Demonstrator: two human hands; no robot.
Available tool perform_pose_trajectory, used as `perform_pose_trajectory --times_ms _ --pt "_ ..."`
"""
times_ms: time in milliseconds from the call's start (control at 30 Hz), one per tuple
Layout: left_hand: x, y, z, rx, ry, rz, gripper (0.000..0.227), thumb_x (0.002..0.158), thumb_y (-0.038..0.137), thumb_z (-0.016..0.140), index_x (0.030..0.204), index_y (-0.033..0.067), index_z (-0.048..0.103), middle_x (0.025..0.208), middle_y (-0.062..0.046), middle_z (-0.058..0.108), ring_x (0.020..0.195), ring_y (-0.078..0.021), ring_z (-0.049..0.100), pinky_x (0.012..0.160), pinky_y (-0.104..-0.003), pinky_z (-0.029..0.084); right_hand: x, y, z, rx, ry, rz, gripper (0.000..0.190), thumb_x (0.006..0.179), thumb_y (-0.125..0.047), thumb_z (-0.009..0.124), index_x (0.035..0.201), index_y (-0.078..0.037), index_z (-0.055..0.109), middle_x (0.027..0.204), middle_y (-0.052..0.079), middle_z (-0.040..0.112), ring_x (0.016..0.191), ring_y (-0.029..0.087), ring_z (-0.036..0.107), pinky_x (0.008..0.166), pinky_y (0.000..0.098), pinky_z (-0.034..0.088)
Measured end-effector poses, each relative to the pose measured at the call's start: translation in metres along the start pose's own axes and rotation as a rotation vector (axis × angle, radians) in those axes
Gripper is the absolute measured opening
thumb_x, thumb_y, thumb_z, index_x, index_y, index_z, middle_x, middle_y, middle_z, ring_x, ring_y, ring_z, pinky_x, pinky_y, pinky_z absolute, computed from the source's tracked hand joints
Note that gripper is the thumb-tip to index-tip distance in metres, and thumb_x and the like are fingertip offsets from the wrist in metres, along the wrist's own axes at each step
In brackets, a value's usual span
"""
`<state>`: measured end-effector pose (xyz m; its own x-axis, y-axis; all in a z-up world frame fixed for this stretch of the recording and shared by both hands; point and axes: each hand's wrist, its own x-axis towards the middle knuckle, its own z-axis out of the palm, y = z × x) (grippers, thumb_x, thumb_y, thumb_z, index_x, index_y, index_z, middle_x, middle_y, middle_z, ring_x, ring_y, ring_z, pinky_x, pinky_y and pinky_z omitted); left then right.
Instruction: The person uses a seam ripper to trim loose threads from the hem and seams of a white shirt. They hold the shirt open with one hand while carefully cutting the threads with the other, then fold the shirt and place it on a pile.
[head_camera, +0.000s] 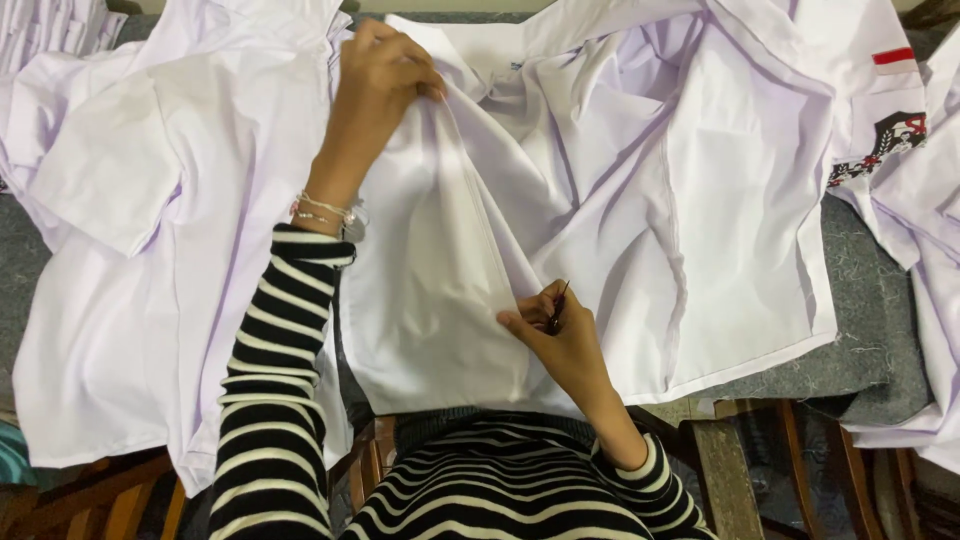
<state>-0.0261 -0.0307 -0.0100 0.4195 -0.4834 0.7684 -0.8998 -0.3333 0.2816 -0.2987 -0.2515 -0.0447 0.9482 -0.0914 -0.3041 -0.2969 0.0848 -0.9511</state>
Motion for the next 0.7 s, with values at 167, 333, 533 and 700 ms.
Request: perform_pose_trajectory --times_ms 167,333,533,700 --pt "-0.005 -0.012 0.004 0.185 0.167 -0.102 0.022 0.087 -0.011 0.08 0.086 0.0102 0.079 0.096 0.005 0.068 0.097 -0.024 0.048 0.088 -0.038 0.036 0.005 -0.004 -0.007 -0.161 0.158 -0.141 0.044 0.085 -0.008 0.079 0.077 -0.011 0.037 0.095 0.014 0.08 0.087 0.01 0.071 0.072 0.0257 0.067" --pt "-0.032 -0.022 0.019 0.103 0.225 -0.189 0.023 0.086 -0.019 0.068 0.087 0.003 0.077 0.095 -0.003 0.067 0.094 -0.0257 0.047 0.084 -0.033 0.046 0.011 0.001 -0.024 -0.097 0.081 -0.01 0.043 0.087 -0.002 0.074 0.08 -0.011 0.033 0.106 0.017 0.08 0.095 0.011 0.068 0.079 0.0247 0.061" --pt "-0.048 -0.034 0.02 0.082 0.185 -0.226 0.025 0.087 -0.019 0.066 0.091 0.003 0.078 0.095 -0.002 0.069 0.093 -0.0251 0.048 0.083 -0.033 0.043 0.006 0.022 -0.046 -0.003 -0.05 0.057 0.046 0.087 0.0 0.076 0.082 -0.014 0.032 0.099 0.013 0.076 0.087 0.012 0.064 0.065 0.0263 0.053" --pt "-0.05 -0.031 0.02 0.102 0.172 -0.192 0.026 0.083 -0.02 0.066 0.091 0.001 0.078 0.095 -0.003 0.069 0.092 -0.0253 0.047 0.08 -0.033 0.042 -0.007 0.023 -0.051 0.014 -0.13 0.037 0.046 0.09 0.001 0.072 0.084 -0.015 0.029 0.105 0.012 0.078 0.088 0.009 0.057 0.07 0.0245 0.045"
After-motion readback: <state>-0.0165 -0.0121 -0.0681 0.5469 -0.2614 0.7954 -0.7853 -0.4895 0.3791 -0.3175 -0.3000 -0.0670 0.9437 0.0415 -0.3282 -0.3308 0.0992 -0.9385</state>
